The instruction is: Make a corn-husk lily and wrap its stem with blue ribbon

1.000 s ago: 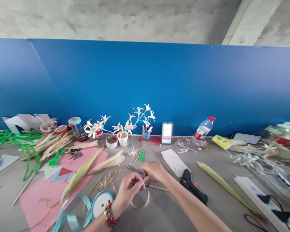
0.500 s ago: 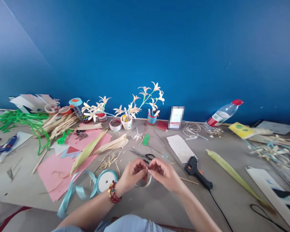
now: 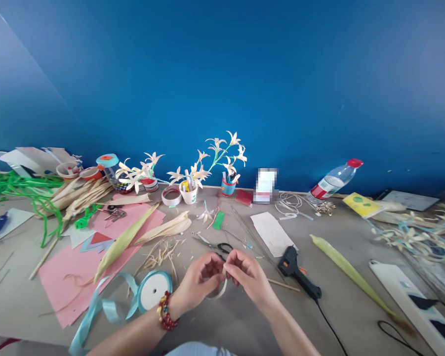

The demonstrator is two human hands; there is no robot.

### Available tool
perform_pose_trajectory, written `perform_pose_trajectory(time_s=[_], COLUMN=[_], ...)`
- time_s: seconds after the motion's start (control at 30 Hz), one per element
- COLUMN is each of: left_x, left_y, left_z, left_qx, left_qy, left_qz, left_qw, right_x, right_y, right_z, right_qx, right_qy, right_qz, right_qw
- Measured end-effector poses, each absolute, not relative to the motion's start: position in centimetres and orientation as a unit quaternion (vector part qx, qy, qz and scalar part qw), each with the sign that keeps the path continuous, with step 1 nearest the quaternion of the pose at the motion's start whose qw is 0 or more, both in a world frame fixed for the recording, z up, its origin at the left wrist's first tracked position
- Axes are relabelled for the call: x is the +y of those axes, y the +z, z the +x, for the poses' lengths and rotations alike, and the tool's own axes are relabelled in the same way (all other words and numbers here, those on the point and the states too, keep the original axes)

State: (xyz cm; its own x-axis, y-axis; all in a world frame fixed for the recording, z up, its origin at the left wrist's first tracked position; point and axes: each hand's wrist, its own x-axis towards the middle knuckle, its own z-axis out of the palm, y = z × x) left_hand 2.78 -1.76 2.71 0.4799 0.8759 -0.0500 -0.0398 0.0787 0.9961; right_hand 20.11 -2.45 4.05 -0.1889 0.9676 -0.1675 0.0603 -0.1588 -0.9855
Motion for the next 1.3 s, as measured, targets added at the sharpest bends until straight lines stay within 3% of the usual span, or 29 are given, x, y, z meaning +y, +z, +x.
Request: perform_pose_trajectory(time_s=[0.27, 0.47, 0.97, 1.3], left_x=[-1.3, -1.5, -1.4, -1.4], left_y=[3.0, 3.3, 3.7, 3.1], left_z=[2.7, 2.6, 2.4, 2.6], left_qx=[0.366, 0.358, 0.34, 0.37], left_qy=[0.352, 0.342, 0.374, 0.353], left_qz=[0.527, 0.532, 0.479, 0.534], left_qw=[0.682, 0.687, 0.718, 0.673], right_x=[-2.9, -3.0, -3.4, -3.6], right_y=[3.7, 3.9, 3.7, 3.3], right_z=[20.0, 19.9, 20.0, 19.7], right_qx=[-0.47, -0.505, -0.431, -0.483], right_qy=[0.585, 0.594, 0.602, 0.565], right_qz=[-0.486, -0.48, -0.491, -0.512], right_qw=[0.449, 0.402, 0.459, 0.43])
